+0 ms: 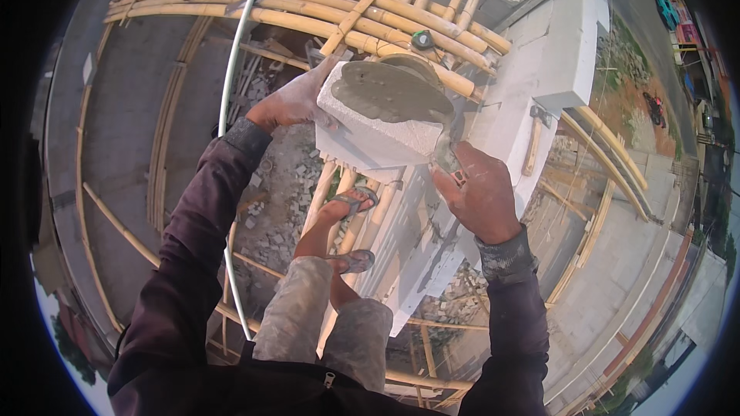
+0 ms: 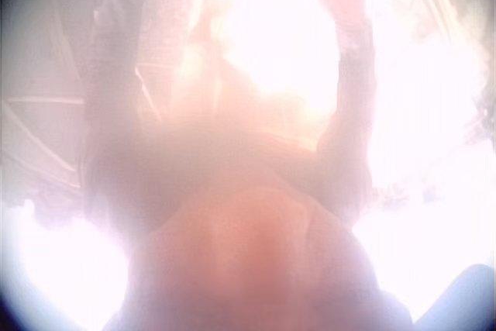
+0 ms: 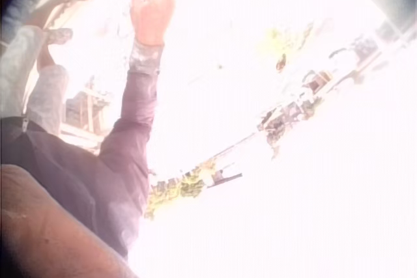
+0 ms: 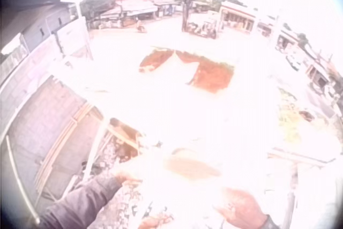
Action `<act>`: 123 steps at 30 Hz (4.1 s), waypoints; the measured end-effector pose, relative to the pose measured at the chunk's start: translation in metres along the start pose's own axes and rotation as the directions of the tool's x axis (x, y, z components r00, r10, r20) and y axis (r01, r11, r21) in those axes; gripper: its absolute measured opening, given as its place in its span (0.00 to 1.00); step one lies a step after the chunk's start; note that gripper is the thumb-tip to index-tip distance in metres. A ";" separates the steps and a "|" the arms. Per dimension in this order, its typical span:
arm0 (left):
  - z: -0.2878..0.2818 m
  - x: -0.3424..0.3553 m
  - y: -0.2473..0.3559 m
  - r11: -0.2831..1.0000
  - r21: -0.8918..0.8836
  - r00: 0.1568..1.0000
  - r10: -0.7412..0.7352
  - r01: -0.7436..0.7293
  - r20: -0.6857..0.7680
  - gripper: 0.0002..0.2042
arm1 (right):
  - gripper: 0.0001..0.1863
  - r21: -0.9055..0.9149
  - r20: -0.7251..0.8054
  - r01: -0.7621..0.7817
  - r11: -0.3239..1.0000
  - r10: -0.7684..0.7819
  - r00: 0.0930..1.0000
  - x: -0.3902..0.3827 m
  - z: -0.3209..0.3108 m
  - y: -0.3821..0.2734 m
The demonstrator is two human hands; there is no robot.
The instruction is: The person places white rectangular tiles onto a curved wall section supported by bamboo scaffolding. They use a trowel to apply mortar between tiles and tap them into alignment. The person repeatedly adjusts tile positions and applies mortar to ensure proper fit along the curve.
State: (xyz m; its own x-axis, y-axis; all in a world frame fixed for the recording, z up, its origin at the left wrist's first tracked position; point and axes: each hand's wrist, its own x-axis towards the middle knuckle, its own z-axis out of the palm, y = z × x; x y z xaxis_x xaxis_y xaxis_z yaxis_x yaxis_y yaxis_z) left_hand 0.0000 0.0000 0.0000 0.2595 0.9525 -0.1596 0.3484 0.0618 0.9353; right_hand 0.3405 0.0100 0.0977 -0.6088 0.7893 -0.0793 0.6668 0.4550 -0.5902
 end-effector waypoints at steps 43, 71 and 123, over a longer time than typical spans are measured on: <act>0.015 -0.065 -0.011 0.969 -0.223 0.994 -0.097 0.104 0.041 0.50 | 0.19 0.193 0.108 -0.513 0.836 0.502 0.858 0.107 0.277 0.209; 0.134 -0.034 0.160 0.973 0.001 0.889 -0.210 0.229 0.408 0.27 | 0.41 0.759 -0.454 -0.176 0.627 0.704 0.546 -0.315 0.228 -0.016; 0.638 0.023 -0.213 0.288 -0.607 0.640 -0.576 0.741 0.508 0.42 | 0.47 0.189 -0.380 -0.921 0.341 0.890 0.252 -0.378 0.318 0.200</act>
State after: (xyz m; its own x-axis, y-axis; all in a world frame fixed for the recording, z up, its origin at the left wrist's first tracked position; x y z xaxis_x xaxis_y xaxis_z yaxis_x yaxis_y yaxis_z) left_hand 0.5065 -0.1820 -0.4045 0.4231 0.4224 -0.8016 -0.2537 0.9045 0.3427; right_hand 0.5668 -0.3285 -0.2459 0.6037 0.7601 -0.2403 0.7067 -0.6497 -0.2800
